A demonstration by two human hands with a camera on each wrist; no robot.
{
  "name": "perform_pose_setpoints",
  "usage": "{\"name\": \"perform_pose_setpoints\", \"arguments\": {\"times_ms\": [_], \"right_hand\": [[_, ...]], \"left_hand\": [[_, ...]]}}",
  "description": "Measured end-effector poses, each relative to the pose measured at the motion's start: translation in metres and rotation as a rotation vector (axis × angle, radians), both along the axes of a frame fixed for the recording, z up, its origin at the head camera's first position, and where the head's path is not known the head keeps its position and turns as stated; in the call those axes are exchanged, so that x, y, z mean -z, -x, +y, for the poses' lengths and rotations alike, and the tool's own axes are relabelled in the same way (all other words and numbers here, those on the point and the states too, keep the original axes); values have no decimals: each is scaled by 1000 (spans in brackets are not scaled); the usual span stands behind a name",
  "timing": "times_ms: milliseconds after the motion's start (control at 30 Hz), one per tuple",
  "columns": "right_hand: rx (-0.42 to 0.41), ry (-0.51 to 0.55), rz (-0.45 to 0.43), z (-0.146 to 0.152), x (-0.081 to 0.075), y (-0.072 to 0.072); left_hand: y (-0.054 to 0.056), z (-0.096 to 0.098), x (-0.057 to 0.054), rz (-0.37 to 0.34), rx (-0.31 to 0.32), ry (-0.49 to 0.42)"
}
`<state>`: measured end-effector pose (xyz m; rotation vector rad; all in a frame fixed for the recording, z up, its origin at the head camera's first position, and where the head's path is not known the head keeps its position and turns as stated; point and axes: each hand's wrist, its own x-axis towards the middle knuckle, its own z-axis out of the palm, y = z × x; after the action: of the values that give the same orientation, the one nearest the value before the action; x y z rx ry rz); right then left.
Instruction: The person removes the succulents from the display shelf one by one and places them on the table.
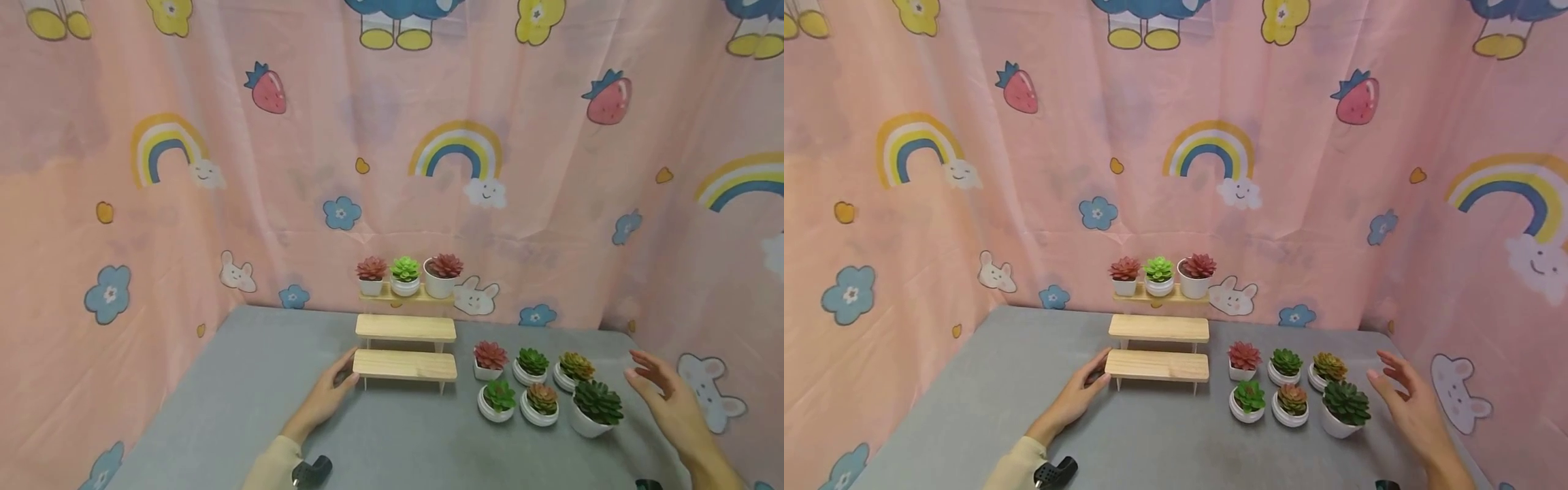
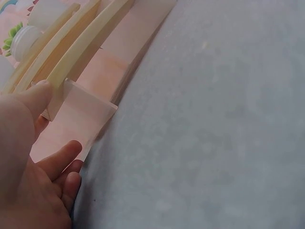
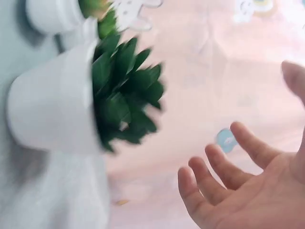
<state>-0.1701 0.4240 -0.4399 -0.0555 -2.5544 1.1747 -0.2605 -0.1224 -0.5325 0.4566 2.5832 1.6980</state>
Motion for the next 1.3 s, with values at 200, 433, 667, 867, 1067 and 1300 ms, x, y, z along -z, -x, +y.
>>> {"name": "perform_pose_setpoints", "arguments": {"times_ms": [200,433,667,867,1067,1300], "right_hand": [[-75,-19,95,-31,-24,8],[-230,-56,103,-85,-50,42],[-351,10,-13,-124,-48,79],[-395,-6,-75,-150,-50,99],[-426,35,-106,-169,-49,116],[-388,59,-150,-189,-50,137]], "left_hand": [[-2,1,0,-16,-21,-21],[0,0,-4,-7,-22,-23],[-1,-1,1,-8,-18,4],[0,0,1,-15,-22,1],[0,0,1,-20,-35,5],[0,1,0,-23,-17,5]]}}
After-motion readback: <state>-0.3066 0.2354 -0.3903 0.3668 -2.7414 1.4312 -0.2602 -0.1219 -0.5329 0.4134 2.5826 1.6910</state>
